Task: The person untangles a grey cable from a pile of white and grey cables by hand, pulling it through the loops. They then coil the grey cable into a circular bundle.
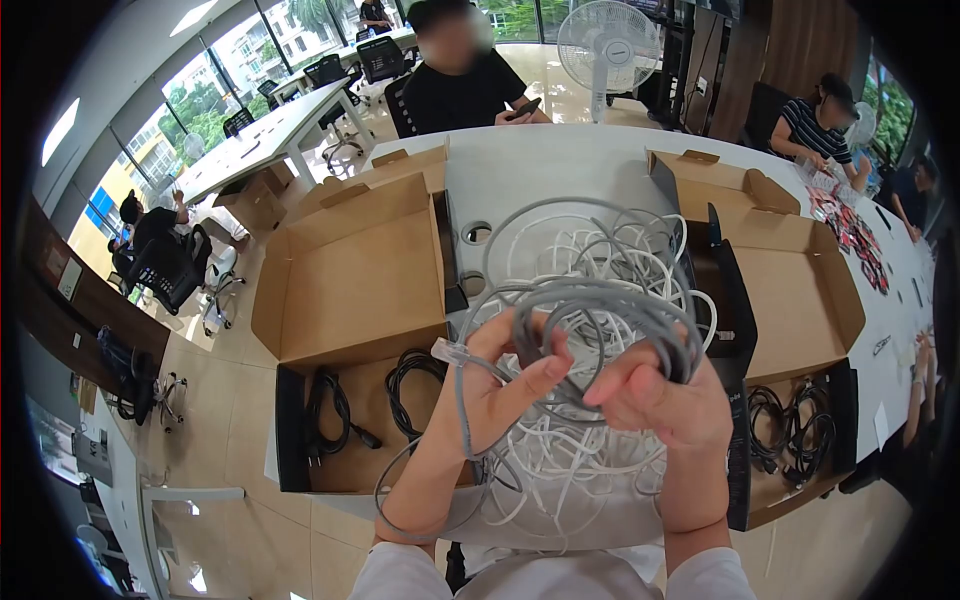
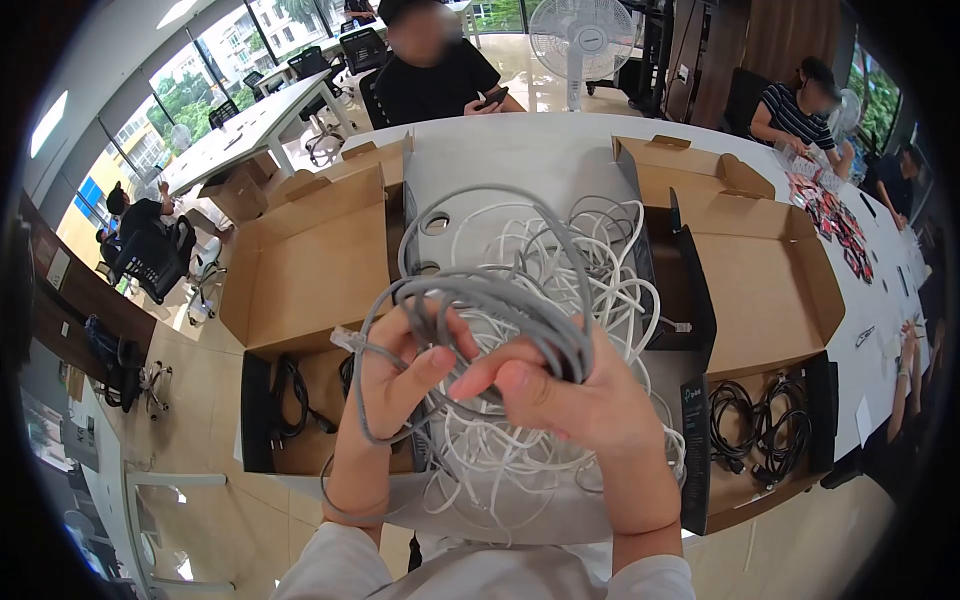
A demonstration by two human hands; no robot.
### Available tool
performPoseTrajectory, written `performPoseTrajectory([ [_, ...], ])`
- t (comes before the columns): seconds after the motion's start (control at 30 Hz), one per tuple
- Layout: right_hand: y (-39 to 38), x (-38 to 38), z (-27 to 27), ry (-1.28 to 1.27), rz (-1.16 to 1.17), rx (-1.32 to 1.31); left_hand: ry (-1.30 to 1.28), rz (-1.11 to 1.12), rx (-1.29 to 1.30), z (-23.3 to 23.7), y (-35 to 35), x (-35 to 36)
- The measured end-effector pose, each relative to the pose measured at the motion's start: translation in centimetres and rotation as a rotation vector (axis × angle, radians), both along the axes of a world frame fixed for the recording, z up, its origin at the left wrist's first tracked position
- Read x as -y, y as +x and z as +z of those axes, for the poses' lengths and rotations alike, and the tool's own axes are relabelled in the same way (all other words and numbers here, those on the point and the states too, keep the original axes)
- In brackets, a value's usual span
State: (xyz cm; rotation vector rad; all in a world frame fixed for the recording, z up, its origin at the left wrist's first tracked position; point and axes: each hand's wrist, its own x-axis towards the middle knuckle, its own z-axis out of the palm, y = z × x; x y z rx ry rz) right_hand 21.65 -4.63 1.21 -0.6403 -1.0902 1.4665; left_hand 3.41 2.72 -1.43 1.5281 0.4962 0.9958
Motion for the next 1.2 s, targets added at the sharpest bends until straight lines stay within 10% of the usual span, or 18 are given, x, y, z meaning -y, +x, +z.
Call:
performPoseTrajectory([
  [0.33,3.4,0.5,0.3,0.362,-0.603,0.123,0.118,-0.001,-0.032,1.1,-0.2,-0.1],
  [0.47,3.9,0.9,0.7,0.447,-0.686,0.161,-0.408,-0.338,0.44,2.0,-0.7,0.1],
  [0.67,3.7,1.3,0.7,0.529,-0.713,0.259,-0.256,-0.575,0.218,1.3,-1.9,-0.1],
  [1.03,3.7,0.3,0.4,0.553,-0.784,0.246,0.144,-0.22,-0.364,2.7,0.0,1.9],
  [1.2,3.9,-0.3,0.3,0.547,-0.891,0.229,0.139,0.009,-0.117,1.9,-0.2,1.8],
])
